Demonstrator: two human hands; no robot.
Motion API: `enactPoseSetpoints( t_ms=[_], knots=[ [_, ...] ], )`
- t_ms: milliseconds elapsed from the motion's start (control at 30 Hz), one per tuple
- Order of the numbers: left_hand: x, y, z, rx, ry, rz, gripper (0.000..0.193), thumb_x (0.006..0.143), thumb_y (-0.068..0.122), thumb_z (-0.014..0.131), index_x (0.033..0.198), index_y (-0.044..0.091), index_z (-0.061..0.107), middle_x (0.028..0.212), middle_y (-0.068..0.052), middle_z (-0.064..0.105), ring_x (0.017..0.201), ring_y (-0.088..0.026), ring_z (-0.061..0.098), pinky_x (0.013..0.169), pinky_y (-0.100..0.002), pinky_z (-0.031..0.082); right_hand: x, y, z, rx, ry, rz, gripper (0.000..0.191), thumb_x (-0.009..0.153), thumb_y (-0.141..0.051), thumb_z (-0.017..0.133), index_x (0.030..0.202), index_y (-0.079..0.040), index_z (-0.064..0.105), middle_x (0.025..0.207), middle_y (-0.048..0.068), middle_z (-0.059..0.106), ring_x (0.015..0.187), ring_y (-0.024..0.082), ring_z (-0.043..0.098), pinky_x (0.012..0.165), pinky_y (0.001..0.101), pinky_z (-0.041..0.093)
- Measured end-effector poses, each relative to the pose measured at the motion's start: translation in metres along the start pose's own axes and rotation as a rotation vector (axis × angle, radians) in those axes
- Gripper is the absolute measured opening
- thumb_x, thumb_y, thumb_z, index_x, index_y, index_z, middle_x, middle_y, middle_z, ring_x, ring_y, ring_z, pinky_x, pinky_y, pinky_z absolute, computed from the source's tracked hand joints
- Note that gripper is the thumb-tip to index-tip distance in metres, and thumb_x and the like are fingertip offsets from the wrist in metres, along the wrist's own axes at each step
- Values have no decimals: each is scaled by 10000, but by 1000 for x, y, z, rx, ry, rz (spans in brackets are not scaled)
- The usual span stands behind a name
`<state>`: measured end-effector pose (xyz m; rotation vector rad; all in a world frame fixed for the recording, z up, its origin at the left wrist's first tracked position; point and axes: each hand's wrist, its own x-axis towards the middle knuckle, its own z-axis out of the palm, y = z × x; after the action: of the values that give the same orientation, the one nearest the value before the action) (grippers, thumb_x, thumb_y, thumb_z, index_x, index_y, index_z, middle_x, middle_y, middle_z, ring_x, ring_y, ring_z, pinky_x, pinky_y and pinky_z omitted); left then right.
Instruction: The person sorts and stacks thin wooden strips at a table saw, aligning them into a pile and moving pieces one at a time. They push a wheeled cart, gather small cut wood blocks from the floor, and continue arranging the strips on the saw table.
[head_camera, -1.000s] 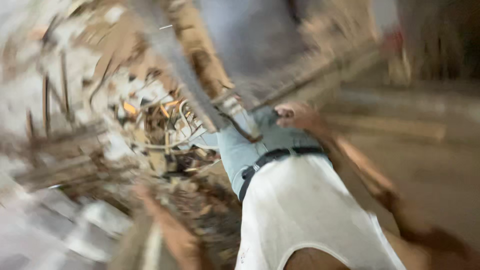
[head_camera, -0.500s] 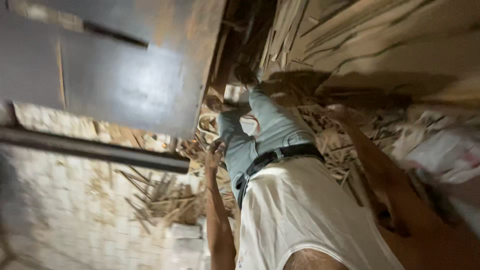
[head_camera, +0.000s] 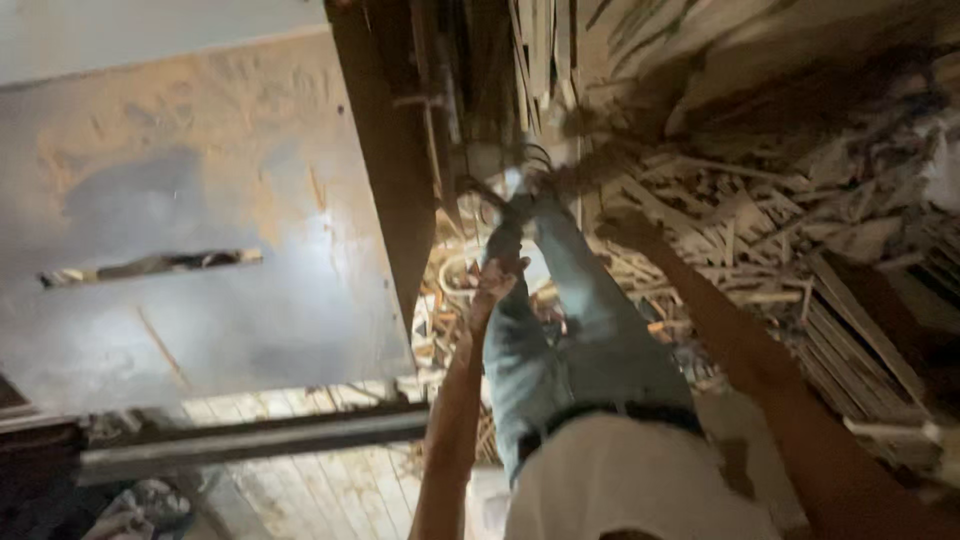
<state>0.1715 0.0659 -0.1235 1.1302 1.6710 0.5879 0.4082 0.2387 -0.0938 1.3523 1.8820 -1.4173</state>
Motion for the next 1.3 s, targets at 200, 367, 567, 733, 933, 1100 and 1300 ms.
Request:
enactPoseSetpoints(
  t_ms=[200, 367, 567, 733, 933, 1100, 1300],
  knots=[
    [133, -12, 7, -13, 236, 165, 337, 886, 278, 685, 1166, 89, 689, 1191, -188, 707, 1169, -375, 653, 1009, -419, 549, 142, -14, -12, 89, 75, -204, 452, 1012, -454, 658, 1104, -12, 657, 1047, 199, 629, 922, 307, 652, 822, 448, 550],
    [272, -47, 11, 13, 374, 30, 340, 893, 263, 676, 1180, 80, 678, 1199, -181, 698, 1164, -358, 645, 1006, -407, 542, 293, -15, -26, -36, 118, -224, 449, 1011, -452, 656, 1113, -15, 658, 1061, 195, 630, 936, 304, 651, 830, 447, 547],
    [412, -102, 3, 2, 488, -79, 343, 902, 245, 665, 1197, 69, 665, 1208, -172, 687, 1159, -338, 635, 1002, -393, 534, 446, -4, -34, -160, 154, -183, 446, 1011, -449, 654, 1124, -18, 660, 1079, 189, 632, 952, 301, 650, 841, 445, 544],
    [473, -151, 19, -30, 488, -120, 346, 910, 230, 657, 1211, 60, 653, 1216, -165, 679, 1154, -321, 627, 998, -381, 526, 517, 22, -17, -216, 174, -157, 443, 1010, -447, 652, 1132, -21, 662, 1093, 184, 633, 966, 299, 649, 849, 444, 541],
    [503, -209, 50, -91, 446, -144, 350, 918, 213, 646, 1228, 49, 640, 1225, -156, 668, 1148, -301, 618, 994, -367, 518, 566, 50, 14, -249, 162, -149, 441, 1010, -444, 650, 1143, -24, 663, 1111, 179, 634, 983, 296, 648, 859, 443, 538],
    [521, -243, 68, -119, 417, -154, 353, 926, 198, 637, 1242, 40, 629, 1233, -149, 659, 1144, -284, 610, 991, -355, 511, 594, 53, 40, -276, 139, -159, 439, 1009, -442, 648, 1152, -27, 665, 1125, 174, 636, 997, 293, 647, 867, 442, 536],
    [527, -255, 80, -147, 389, -175, 358, 935, 180, 626, 1259, 29, 616, 1243, -140, 649, 1138, -264, 600, 987, -341, 502, 608, 59, 52, -277, 108, -158, 437, 1009, -439, 645, 1162, -30, 666, 1143, 169, 637, 1013, 290, 646, 877, 441, 533]
  ],
)
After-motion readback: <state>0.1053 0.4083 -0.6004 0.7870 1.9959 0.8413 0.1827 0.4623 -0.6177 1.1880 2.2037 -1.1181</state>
